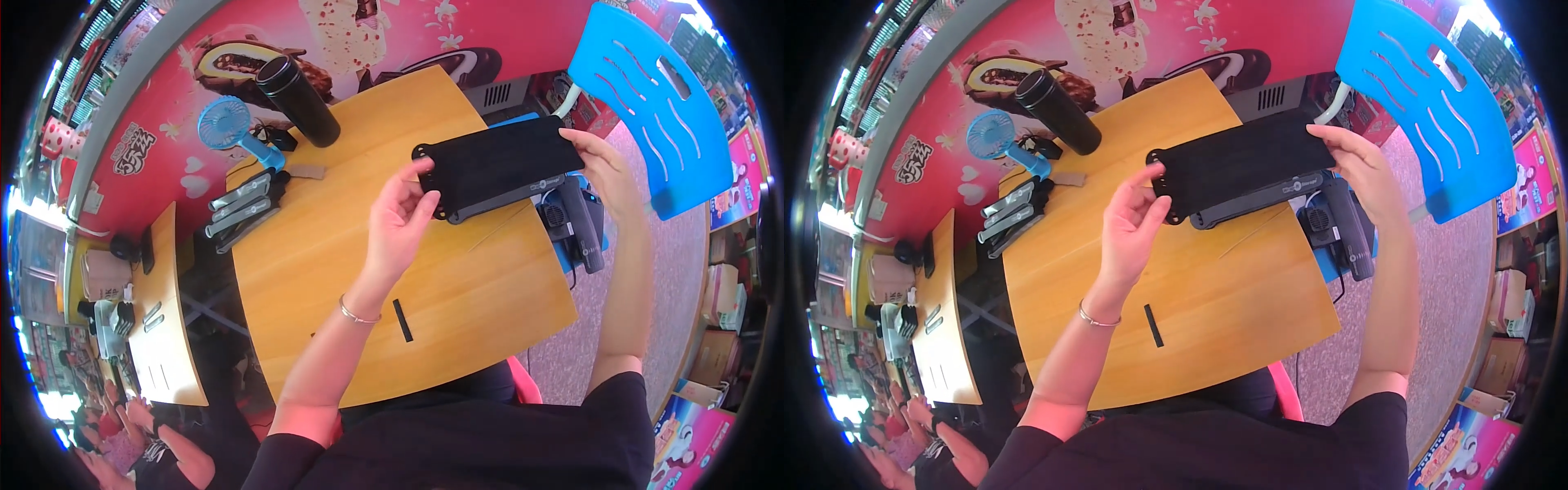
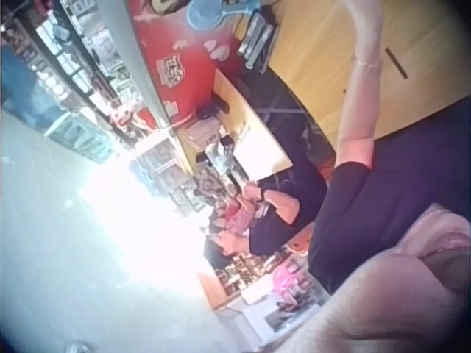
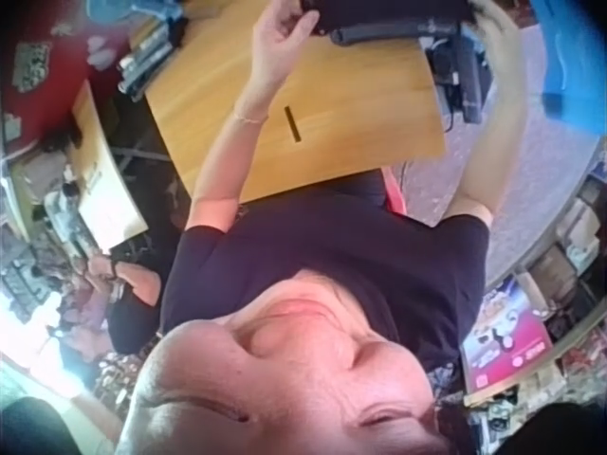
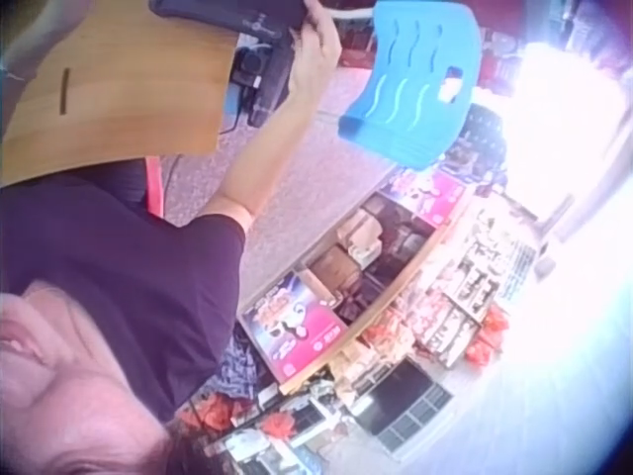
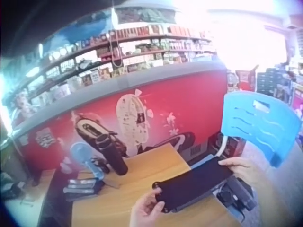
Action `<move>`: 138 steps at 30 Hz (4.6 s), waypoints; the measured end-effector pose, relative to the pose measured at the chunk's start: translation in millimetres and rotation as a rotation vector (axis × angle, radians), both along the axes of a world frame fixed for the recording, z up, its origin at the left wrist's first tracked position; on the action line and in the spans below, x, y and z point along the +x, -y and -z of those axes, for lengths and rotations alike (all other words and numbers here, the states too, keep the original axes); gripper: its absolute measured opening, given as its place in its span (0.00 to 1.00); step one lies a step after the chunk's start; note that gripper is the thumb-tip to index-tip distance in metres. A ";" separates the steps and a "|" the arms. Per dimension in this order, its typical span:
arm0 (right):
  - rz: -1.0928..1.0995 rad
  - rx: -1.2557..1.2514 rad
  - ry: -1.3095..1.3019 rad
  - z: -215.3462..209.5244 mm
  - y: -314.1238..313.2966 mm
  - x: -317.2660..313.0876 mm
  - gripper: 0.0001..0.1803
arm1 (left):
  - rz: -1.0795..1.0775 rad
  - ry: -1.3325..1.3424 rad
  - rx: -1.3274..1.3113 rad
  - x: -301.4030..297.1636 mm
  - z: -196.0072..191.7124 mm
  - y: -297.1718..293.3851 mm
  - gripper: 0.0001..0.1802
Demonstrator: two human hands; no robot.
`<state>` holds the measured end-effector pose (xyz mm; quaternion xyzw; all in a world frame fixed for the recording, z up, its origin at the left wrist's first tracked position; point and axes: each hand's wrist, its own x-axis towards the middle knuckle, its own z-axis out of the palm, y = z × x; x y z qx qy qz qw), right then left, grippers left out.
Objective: Inspecting and assembling small leather straps at a workbench using a pointed tool.
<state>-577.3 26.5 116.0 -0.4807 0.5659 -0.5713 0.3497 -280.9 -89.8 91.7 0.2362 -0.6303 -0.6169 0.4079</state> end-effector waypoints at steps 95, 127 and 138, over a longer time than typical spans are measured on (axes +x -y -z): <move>0.515 0.137 -0.537 50.8 -2.8 7.2 0.19 | 0.108 1.005 -1.250 -99.4 13.5 12.5 0.51; 0.306 -0.033 -1.150 74.1 34.3 20.0 0.23 | 0.280 1.123 -1.175 -102.5 23.9 19.2 0.27; 0.299 0.062 -1.163 100.0 41.1 13.9 0.24 | 0.243 1.124 -1.254 -104.5 27.4 16.9 0.27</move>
